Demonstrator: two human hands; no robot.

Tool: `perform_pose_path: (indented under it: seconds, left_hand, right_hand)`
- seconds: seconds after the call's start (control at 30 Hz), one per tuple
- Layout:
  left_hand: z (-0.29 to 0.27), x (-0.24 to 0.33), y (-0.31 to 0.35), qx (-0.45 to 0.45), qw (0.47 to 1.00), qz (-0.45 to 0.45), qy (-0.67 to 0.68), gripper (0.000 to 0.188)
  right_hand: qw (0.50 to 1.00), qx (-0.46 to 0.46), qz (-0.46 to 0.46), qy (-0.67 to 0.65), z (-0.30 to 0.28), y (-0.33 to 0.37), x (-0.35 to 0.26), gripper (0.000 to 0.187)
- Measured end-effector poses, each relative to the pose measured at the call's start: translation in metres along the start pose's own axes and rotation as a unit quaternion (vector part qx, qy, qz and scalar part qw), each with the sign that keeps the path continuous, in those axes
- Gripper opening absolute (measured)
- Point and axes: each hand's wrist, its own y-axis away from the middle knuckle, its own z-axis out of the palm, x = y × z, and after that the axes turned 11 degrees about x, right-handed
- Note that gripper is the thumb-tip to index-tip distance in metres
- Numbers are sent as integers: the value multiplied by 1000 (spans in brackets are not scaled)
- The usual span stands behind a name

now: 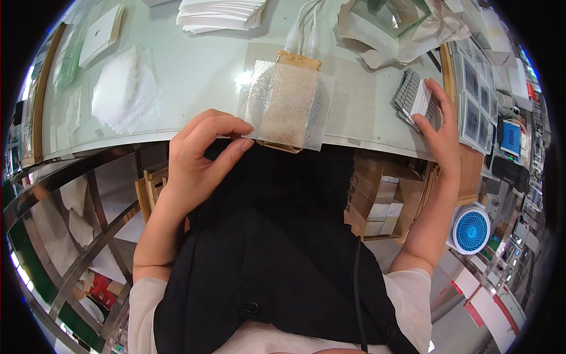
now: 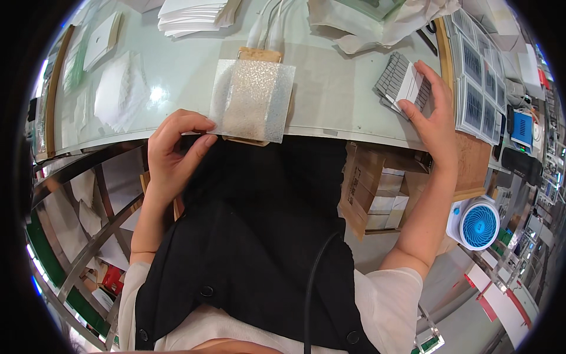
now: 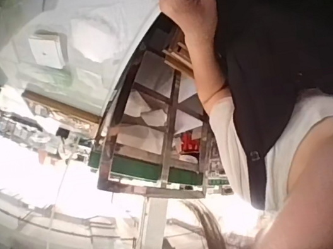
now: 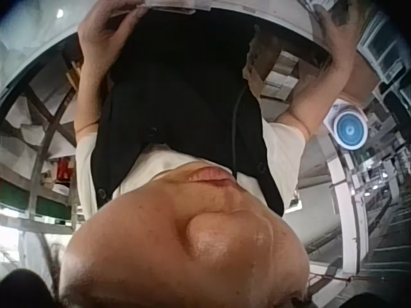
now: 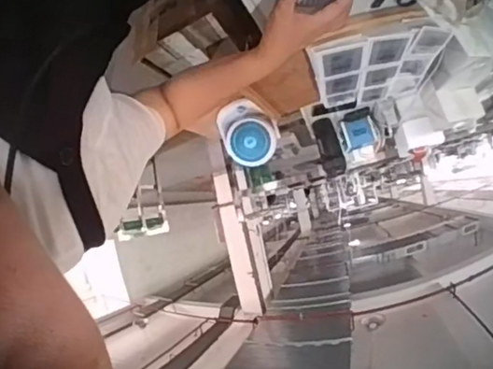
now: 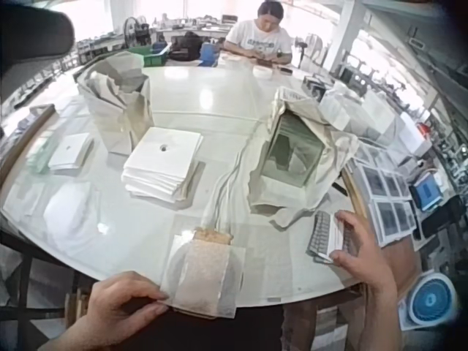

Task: Assembling small solar panels by layering sheets and cells on a jig.

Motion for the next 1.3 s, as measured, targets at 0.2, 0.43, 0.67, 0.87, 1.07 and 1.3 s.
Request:
perform_pose_path:
  seconds: [0.2, 0.43, 0.67, 0.87, 1.07, 1.3]
  left_hand:
    - [0, 0, 1, -3, 1000, -5, 1, 20]
    - [-4, -2, 2, -5, 1000, -10, 7, 21]
    - [-1, -10, 6, 14, 996, -36, 85, 27]
    - [7, -17, 13, 87, 986, -46, 136, 29]
    - [1, -14, 13, 28, 993, -31, 115, 29]
    - [4, -9, 7, 54, 992, -26, 107, 20]
  right_hand:
    - [999, 22, -14, -34, 3, 2, -5, 69]
    - [999, 40, -13, -28, 6, 2, 0, 69]
    - [981, 115, -16, -158, 9, 5, -66, 72]
    - [984, 2, -126, -123, 54, 3, -170, 83]
    - [978, -3, -204, -34, 82, -6, -184, 78]
    - [990, 56, -64, -111, 87, -14, -155, 46]
